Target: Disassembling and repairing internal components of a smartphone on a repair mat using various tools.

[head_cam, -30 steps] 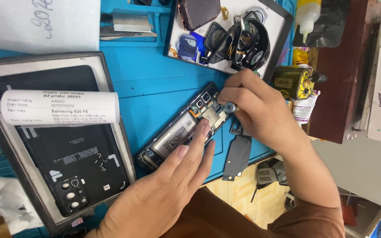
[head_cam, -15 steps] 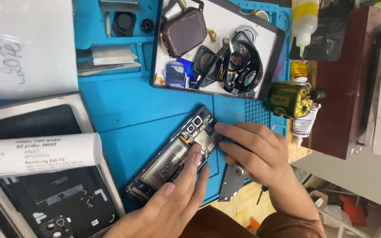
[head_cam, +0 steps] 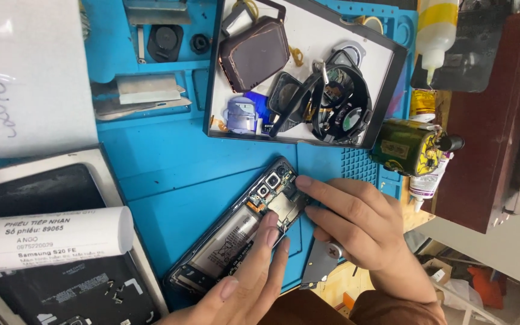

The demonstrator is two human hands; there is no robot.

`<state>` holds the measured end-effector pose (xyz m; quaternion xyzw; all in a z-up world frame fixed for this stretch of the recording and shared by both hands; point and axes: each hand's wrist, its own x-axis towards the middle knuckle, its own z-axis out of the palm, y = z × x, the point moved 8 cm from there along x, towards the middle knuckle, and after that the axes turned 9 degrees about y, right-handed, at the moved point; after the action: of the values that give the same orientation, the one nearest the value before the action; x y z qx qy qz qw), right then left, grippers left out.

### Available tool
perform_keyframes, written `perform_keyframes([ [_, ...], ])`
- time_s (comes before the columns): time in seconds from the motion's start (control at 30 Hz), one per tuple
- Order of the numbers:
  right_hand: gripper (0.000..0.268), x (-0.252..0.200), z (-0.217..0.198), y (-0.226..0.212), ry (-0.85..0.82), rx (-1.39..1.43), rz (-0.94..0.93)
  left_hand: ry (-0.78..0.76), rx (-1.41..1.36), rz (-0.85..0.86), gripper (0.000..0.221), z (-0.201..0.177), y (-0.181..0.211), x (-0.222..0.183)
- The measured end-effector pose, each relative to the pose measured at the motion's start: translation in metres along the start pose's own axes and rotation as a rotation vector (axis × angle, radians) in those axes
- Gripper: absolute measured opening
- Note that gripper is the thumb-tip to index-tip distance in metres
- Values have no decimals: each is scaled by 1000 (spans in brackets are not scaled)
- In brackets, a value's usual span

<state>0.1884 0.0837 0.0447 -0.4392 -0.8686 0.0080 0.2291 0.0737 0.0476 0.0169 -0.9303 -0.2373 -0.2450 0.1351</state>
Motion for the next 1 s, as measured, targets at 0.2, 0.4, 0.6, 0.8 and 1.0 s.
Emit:
perform_keyframes([
  [0.2,24,0,2,-1,-4,-14,-21,13,-6,-49,47,0,-1,0],
  [0.4,24,0,3,-3,1,-31,-39,-29,-19,-42,46,4,5,-1],
  [0.6,22,-3,8,-7,-27,-149,-124,-1,-21,-61,43,3,2,0],
  [0.8,19,-5,10,-10,-45,-193,-147,-16,-33,-54,45,5,6,-1],
  [1.0,19,-4,10,-9,-42,-169,-142,-34,-22,-43,47,4,5,-1],
])
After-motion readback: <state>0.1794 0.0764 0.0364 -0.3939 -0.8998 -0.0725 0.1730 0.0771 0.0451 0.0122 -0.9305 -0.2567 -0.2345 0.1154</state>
